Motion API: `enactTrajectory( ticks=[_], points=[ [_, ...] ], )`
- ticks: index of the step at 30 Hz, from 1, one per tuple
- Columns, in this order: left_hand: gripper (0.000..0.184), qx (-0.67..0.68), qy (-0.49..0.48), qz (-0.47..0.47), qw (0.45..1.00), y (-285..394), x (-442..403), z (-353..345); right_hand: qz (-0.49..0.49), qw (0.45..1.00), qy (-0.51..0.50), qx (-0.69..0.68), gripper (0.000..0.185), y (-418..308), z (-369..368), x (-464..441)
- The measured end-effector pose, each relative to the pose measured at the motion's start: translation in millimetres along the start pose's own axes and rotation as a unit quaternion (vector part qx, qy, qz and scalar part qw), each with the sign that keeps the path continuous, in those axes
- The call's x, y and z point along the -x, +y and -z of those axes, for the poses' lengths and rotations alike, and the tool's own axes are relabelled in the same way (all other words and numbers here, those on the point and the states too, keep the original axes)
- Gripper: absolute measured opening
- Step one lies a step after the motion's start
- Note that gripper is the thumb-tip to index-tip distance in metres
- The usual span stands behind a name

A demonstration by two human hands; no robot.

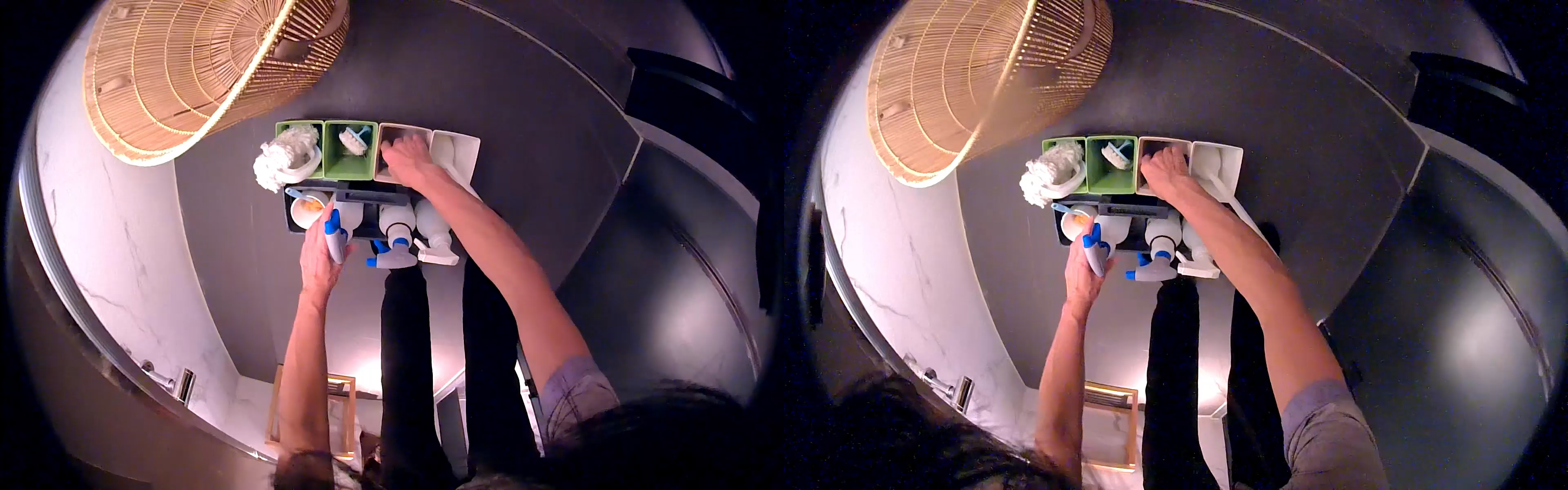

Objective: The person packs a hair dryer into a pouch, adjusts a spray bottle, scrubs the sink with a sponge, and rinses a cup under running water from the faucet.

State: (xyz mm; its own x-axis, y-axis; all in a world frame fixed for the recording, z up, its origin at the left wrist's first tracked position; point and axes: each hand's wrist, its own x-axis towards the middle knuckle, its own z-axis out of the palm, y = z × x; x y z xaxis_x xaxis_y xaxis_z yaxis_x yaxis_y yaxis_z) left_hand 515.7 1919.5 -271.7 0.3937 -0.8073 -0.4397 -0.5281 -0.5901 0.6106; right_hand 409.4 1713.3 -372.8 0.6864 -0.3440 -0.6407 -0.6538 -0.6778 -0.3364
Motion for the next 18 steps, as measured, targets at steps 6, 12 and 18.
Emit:
enactTrajectory(
  ticks=[6, 12, 18],
  points=[
    [0.066, 0.002, -0.035, -0.020, 0.999, -9, -2, -12, 0.000, 0.999, -0.009, -0.031, 0.027, 0, 9, 24],
    [0.061, -0.056, -0.095, -0.175, 0.978, 21, -23, -14, -0.101, 0.983, 0.036, -0.151, 0.027, 15, 33, 67],
    [0.060, -0.075, -0.109, -0.183, 0.974, 17, -21, -20, -0.133, 0.943, 0.013, -0.304, 0.033, 35, 32, 88]
  ],
)
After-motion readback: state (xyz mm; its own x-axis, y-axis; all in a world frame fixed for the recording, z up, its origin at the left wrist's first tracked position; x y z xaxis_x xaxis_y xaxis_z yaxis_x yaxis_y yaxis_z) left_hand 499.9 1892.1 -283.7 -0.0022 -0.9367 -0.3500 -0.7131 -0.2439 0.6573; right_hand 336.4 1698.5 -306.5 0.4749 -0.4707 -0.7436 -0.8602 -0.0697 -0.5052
